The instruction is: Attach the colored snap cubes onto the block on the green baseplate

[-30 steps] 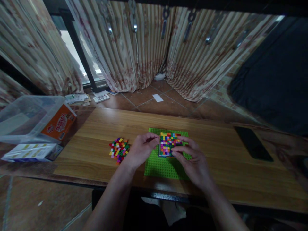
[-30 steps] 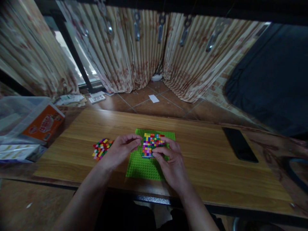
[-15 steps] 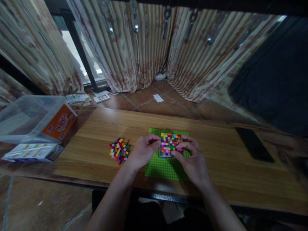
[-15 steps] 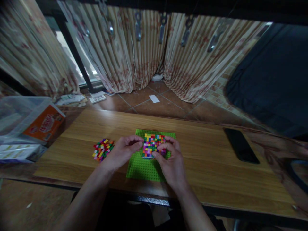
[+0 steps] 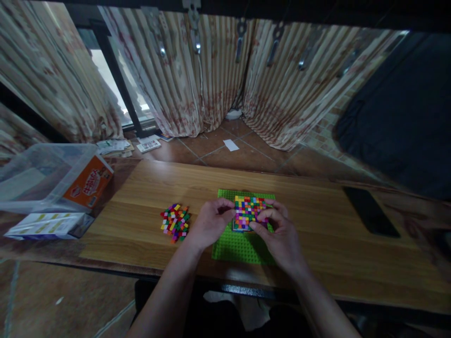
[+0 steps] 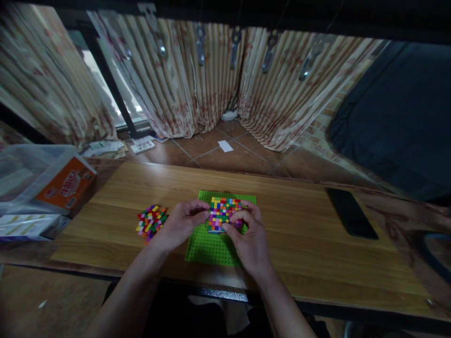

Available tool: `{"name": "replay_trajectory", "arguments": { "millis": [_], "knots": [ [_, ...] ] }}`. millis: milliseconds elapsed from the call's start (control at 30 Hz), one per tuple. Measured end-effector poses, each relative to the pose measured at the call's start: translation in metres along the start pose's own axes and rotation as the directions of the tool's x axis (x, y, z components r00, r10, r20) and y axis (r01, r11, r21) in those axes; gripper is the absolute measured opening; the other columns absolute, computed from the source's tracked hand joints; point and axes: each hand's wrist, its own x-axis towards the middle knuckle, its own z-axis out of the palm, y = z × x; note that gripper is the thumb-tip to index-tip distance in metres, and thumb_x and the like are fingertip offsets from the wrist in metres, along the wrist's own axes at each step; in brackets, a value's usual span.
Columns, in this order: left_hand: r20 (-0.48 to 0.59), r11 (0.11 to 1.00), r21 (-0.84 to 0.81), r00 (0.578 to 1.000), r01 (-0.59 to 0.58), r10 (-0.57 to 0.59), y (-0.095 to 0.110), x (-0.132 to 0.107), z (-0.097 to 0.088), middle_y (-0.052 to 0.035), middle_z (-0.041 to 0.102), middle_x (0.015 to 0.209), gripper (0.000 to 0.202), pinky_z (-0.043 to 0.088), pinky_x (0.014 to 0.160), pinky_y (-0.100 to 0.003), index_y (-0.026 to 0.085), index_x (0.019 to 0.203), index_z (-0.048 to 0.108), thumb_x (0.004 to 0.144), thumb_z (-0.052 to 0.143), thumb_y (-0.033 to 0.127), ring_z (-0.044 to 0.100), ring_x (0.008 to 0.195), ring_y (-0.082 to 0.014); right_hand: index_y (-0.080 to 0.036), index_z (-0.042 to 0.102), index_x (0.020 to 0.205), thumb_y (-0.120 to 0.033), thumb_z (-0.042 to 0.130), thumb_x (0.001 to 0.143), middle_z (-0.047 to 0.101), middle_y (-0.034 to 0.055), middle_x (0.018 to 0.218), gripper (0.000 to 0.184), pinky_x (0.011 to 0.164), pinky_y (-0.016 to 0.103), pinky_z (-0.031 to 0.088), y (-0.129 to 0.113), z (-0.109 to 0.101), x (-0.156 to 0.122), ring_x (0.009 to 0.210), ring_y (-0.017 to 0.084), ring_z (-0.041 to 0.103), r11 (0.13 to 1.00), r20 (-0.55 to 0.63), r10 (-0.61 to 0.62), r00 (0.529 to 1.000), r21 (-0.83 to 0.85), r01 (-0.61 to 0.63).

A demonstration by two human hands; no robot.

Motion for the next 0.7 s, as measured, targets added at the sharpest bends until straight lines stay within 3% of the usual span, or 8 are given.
{"name": "replay_trajectory", "arguments": {
  "millis": [100, 200, 300, 400, 567, 700],
  "knots": [
    [0.005, 1.000, 0.015, 1.000, -0.005, 0.005, 0.000, 0.000, -0.001, -0.0008, 0.063, 0.070, 0.013, 0.040, 0.060, -0.024, 0.015, 0.082, 0.069, 0.075, 0.065, 0.026, 0.053, 0.064, -0.0129, -0.022, 0.064, 0.070, -0.033, 0.078, 0.070, 0.051, 0.0065, 0.125, 0.017, 0.105, 0.049, 0.036, 0.002, -0.002, 0.001, 0.124, 0.028, 0.050, 0.999, 0.016, 0.011, 1.000, 0.033, -0.011],
    [0.012, 0.999, 0.046, 1.000, -0.021, 0.020, 0.001, -0.001, -0.003, -0.0006, 0.063, 0.070, 0.015, 0.040, 0.060, -0.024, 0.015, 0.084, 0.070, 0.077, 0.063, 0.027, 0.053, 0.063, -0.0127, -0.022, 0.065, 0.069, -0.036, 0.079, 0.069, 0.056, 0.0068, 0.122, 0.020, 0.102, 0.045, 0.039, 0.004, -0.005, 0.002, 0.122, 0.027, 0.051, 0.983, 0.003, 0.062, 0.998, 0.172, -0.062],
    [-0.009, 0.997, 0.062, 0.999, -0.037, 0.038, 0.001, -0.001, -0.002, -0.0008, 0.061, 0.070, 0.018, 0.040, 0.060, -0.024, 0.014, 0.085, 0.069, 0.079, 0.062, 0.030, 0.053, 0.065, -0.0129, -0.021, 0.065, 0.067, -0.042, 0.076, 0.073, 0.065, 0.0055, 0.110, 0.024, 0.095, 0.040, 0.043, 0.007, -0.005, 0.006, 0.113, 0.024, 0.057, 0.918, -0.105, 0.202, 0.974, 0.367, -0.151],
    [-0.046, 0.997, 0.066, 0.999, -0.026, 0.029, -0.001, -0.001, 0.002, -0.0021, 0.063, 0.076, 0.032, 0.043, 0.061, -0.025, 0.013, 0.100, 0.066, 0.078, 0.066, 0.036, 0.057, 0.068, -0.0141, -0.020, 0.066, 0.067, -0.047, 0.075, 0.072, 0.069, 0.0020, 0.090, 0.028, 0.084, 0.034, 0.046, 0.009, -0.003, 0.009, 0.093, 0.019, 0.062, 0.836, -0.160, 0.356, 0.921, 0.495, -0.237],
    [-0.088, 0.989, 0.147, 0.996, 0.008, 0.005, -0.004, -0.002, 0.017, -0.0069, 0.066, 0.095, 0.064, 0.048, 0.066, -0.029, 0.014, 0.126, 0.054, 0.070, 0.076, 0.037, 0.062, 0.076, -0.0175, -0.020, 0.069, 0.070, -0.048, 0.078, 0.068, 0.068, -0.0017, 0.075, 0.030, 0.068, 0.027, 0.046, 0.008, 0.001, 0.009, 0.072, 0.013, 0.059, 0.787, -0.134, 0.417, 0.899, 0.549, -0.283],
    [-0.126, 0.983, 0.180, 0.992, 0.041, -0.018, -0.001, -0.001, 0.024, -0.0094, 0.064, 0.104, 0.068, 0.049, 0.070, -0.031, 0.014, 0.129, 0.052, 0.068, 0.078, 0.031, 0.063, 0.079, -0.0183, -0.020, 0.068, 0.075, -0.050, 0.076, 0.070, 0.065, -0.0034, 0.066, 0.031, 0.058, 0.026, 0.045, 0.004, 0.004, 0.005, 0.059, 0.013, 0.057, 0.759, -0.049, 0.444, 0.895, 0.551, -0.346]
  ]
}}
